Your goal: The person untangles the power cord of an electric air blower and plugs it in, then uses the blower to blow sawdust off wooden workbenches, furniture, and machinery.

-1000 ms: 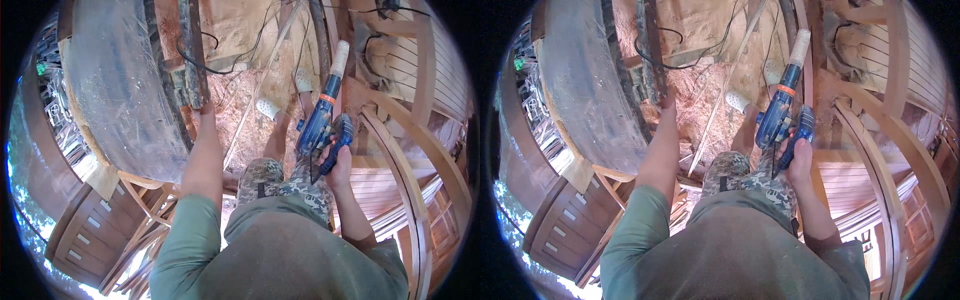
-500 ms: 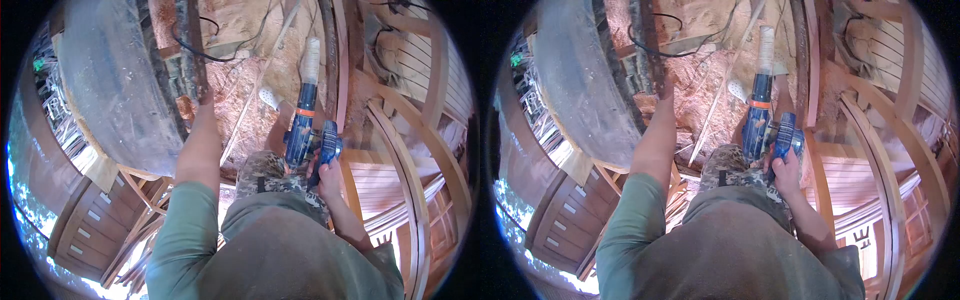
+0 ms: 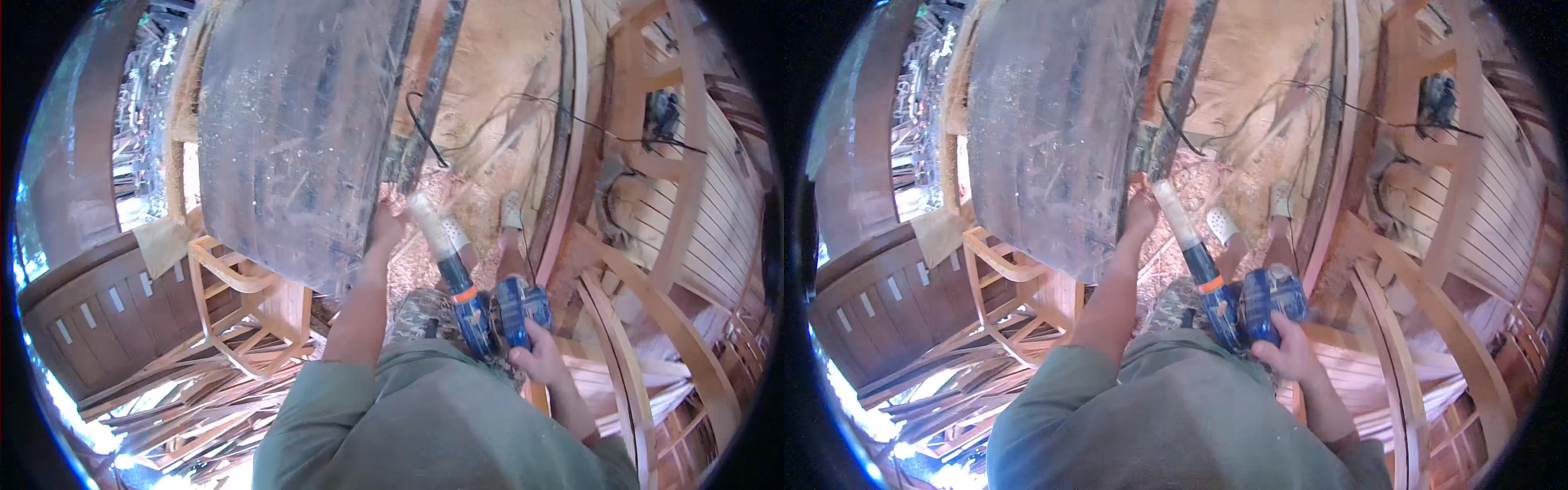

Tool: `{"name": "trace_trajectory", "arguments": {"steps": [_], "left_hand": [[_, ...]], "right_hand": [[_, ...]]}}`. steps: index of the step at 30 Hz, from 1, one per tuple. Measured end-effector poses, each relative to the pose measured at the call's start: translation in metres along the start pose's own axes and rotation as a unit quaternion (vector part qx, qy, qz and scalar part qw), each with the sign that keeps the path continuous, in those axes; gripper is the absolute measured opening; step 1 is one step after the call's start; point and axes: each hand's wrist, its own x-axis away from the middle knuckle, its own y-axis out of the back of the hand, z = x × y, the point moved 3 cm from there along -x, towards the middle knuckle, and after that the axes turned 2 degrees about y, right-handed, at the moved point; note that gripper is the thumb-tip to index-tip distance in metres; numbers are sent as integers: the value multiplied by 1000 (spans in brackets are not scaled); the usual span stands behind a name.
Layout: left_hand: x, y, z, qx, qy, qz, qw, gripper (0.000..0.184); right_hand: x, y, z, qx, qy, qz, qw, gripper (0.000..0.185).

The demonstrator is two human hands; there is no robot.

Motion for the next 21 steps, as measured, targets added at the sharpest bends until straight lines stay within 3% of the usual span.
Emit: {"name": "trace_trajectory", "arguments": {"steps": [2,4,6,10,13,14,16,18,19,21], "left_hand": [[9,19,-16,161,197,-2,967,44],[-39,-32,46,141,117,-20,983,58],[-64,-45,59,126,85,-49,987,55],[-103,-47,33,178,70,-114,975,50],[-116,-49,12,176,55,-140,973,46],[-117,-50,8,163,51,-147,974,45],[-112,-56,4,126,47,-153,979,43],[-96,-58,-9,62,56,-139,987,41],[-87,-57,-16,0,83,-122,989,53],[-76,-51,-35,-62,100,-108,987,49]], "right_hand": [[-2,9,6,72,-43,21,996,62],[-5,18,1,101,-76,21,992,60],[-11,18,-15,71,-55,-33,995,60],[-14,17,-46,-32,-64,-128,989,56],[-16,14,-70,-185,-54,-169,967,46],[-14,13,-80,-207,-61,-177,960,46],[-12,15,-93,-225,-107,-195,949,71],[-13,18,-106,-281,-102,-204,932,67],[-15,19,-112,-289,-106,-185,933,66],[-20,20,-120,-284,-93,-174,938,61]]}}
